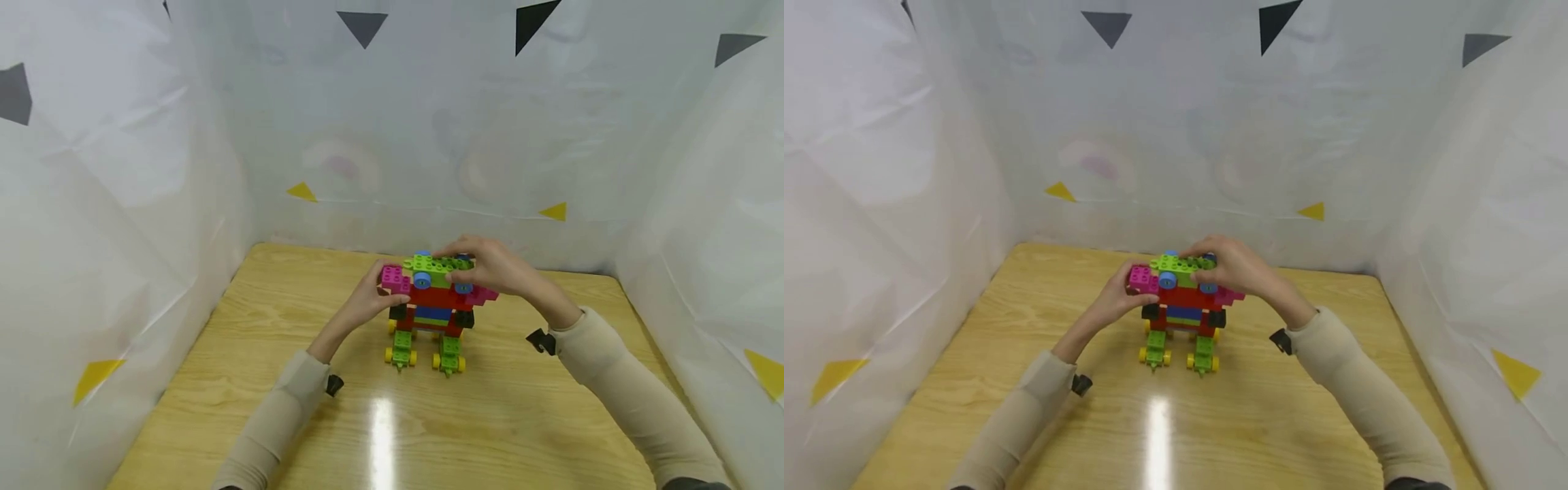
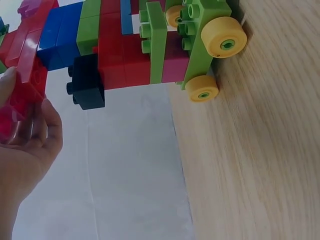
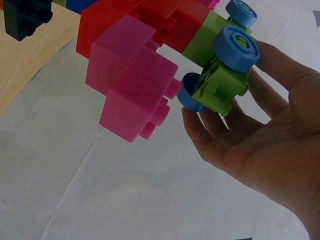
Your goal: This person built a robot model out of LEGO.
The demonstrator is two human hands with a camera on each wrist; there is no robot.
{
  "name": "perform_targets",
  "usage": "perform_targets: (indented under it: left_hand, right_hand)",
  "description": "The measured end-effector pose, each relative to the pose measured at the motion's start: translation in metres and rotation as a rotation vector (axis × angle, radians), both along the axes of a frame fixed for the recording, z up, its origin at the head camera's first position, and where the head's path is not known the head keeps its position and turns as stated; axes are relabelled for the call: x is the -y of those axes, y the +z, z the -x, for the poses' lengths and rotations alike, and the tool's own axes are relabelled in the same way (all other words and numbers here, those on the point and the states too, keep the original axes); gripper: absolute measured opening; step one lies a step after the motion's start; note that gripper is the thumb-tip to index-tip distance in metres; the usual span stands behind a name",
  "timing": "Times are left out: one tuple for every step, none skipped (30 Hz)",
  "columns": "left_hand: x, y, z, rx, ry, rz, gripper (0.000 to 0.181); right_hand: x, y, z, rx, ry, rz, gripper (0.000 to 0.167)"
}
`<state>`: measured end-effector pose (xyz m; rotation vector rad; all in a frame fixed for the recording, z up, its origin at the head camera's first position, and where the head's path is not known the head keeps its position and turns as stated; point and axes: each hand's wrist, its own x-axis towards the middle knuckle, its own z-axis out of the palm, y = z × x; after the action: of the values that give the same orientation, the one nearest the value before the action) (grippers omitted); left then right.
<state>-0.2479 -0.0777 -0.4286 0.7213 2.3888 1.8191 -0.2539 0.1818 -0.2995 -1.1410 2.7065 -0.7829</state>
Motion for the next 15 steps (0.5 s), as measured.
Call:
perform_targets:
  left_hand:
    - [0.001, 0.000, 0.001, -0.001, 0.002, -0.007, 0.060]
    - [0.002, 0.001, 0.002, -0.001, -0.001, -0.015, 0.064]
    - [0.003, 0.002, 0.003, 0.000, -0.009, -0.022, 0.068]
    - [0.004, 0.002, 0.003, 0.007, -0.017, -0.021, 0.071]
    - [0.006, 0.004, 0.003, 0.014, -0.024, -0.011, 0.074]
    - [0.008, 0.005, 0.003, 0.018, -0.024, 0.007, 0.074]
    - [0.011, 0.006, 0.003, 0.016, -0.017, 0.034, 0.074]
    - [0.015, 0.007, 0.002, 0.004, -0.003, 0.069, 0.072]
    - [0.019, 0.007, 0.001, -0.013, 0.019, 0.105, 0.070]
    - [0.024, 0.007, 0.001, -0.035, 0.048, 0.142, 0.067]
    - [0.028, 0.007, 0.001, -0.060, 0.084, 0.174, 0.065]
    - [0.033, 0.006, 0.001, -0.089, 0.119, 0.202, 0.063]
    - [0.037, 0.006, 0.001, -0.113, 0.149, 0.219, 0.061]
    - [0.042, 0.006, 0.001, -0.133, 0.172, 0.229, 0.060]
    - [0.045, 0.005, 0.001, -0.148, 0.192, 0.234, 0.059]
  right_hand:
    - [0.001, 0.000, 0.000, -0.001, -0.002, 0.001, 0.041]
    - [0.002, 0.001, 0.001, 0.002, -0.009, 0.005, 0.042]
    - [0.002, 0.002, 0.001, 0.012, -0.018, 0.013, 0.043]
    - [0.002, 0.003, 0.001, 0.023, -0.031, 0.024, 0.044]
    - [0.001, 0.004, 0.001, 0.030, -0.050, 0.038, 0.044]
    - [0.000, 0.005, 0.000, 0.030, -0.071, 0.056, 0.045]
    - [-0.002, 0.007, 0.000, 0.030, -0.089, 0.082, 0.046]
    - [-0.005, 0.009, 0.000, 0.023, -0.109, 0.111, 0.046]
    - [-0.009, 0.010, 0.000, 0.009, -0.129, 0.139, 0.046]
    - [-0.013, 0.011, 0.001, -0.016, -0.149, 0.167, 0.045]
    - [-0.018, 0.011, 0.001, -0.039, -0.170, 0.189, 0.045]
    - [-0.023, 0.011, 0.001, -0.066, -0.190, 0.208, 0.046]
    - [-0.029, 0.010, 0.002, -0.089, -0.205, 0.228, 0.046]
    - [-0.034, 0.007, 0.002, -0.115, -0.228, 0.238, 0.045]
    - [-0.040, 0.003, 0.003, -0.134, -0.248, 0.247, 0.046]
